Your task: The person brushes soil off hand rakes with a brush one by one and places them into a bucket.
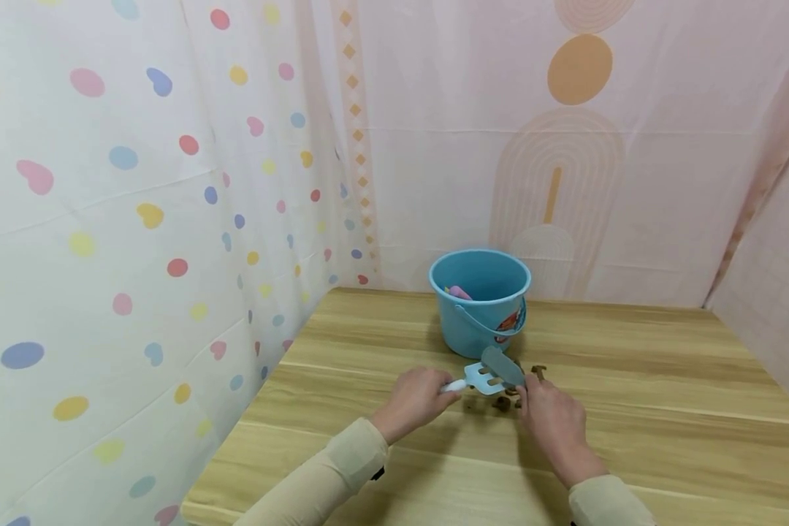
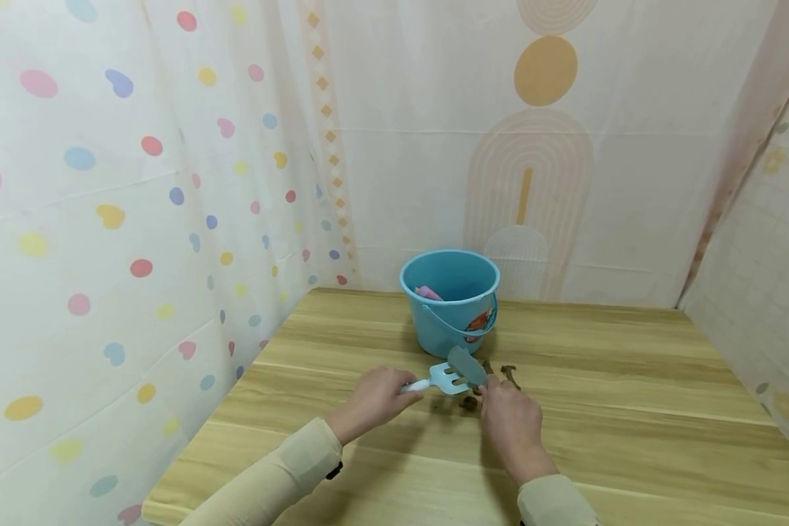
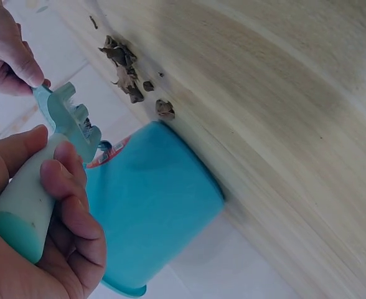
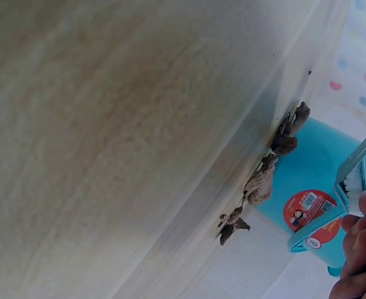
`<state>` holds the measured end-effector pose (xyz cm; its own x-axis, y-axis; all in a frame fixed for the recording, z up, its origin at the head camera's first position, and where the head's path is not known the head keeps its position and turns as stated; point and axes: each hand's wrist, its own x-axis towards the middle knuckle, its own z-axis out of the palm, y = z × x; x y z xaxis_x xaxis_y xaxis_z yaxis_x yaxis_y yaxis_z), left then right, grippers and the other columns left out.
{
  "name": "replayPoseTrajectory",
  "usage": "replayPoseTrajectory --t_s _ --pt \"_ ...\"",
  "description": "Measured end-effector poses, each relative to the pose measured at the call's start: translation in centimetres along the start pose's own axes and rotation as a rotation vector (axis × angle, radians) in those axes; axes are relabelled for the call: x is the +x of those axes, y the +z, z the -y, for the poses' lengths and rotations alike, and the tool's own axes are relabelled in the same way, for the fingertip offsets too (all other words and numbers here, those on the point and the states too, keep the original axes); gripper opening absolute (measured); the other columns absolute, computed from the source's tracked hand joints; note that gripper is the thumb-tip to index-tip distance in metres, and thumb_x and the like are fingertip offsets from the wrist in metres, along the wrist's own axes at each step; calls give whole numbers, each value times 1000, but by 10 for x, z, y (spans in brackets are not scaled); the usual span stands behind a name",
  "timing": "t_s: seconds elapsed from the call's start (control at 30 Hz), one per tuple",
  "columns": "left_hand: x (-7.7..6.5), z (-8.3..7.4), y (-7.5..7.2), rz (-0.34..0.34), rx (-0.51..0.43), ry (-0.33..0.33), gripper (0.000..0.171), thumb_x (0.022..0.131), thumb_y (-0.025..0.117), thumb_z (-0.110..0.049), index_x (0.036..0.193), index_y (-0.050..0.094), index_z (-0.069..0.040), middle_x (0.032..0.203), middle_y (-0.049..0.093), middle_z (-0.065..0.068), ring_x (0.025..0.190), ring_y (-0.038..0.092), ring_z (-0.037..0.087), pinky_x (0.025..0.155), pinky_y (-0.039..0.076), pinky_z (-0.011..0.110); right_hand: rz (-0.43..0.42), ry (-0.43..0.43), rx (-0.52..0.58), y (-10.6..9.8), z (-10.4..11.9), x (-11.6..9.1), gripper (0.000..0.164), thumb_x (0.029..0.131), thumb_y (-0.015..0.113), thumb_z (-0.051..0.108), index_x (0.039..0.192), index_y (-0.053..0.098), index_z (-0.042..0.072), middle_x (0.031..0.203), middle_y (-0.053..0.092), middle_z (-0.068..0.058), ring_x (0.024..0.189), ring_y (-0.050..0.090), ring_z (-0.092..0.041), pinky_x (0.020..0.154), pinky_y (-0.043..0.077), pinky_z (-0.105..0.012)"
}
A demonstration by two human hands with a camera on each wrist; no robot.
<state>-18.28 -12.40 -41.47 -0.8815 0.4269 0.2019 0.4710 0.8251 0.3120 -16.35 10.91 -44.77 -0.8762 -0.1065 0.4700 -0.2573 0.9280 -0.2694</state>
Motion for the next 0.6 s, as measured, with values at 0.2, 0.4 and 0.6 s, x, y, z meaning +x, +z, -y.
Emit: replayPoseTrajectory --t_s 0.2,0.4,0.6 --pt "-1 4 0 -20 15 1 18 93 69 -30 79 68 -18 61 48 -12 58 45 7 53 36 25 36 18 -7 -1 3 1 16 95 65 18 91 62 3 66 58 -11 52 59 -32 41 41 -43" --pt "0 2 -4 -8 29 -26 18 92 70 -31 80 70 -18 61 50 -12 58 46 7 53 37 26 86 62 36 -5 4 2 17 96 64 20 88 62 6 66 60 -10 52 58 -28 42 41 -43" --pt "0 -2 -7 10 68 -44 16 91 70 -31 89 74 -15 68 58 -11 62 49 8 54 39 26 126 137 110 -8 4 3 18 97 61 23 89 64 7 67 60 -8 57 59 -29 46 42 -45"
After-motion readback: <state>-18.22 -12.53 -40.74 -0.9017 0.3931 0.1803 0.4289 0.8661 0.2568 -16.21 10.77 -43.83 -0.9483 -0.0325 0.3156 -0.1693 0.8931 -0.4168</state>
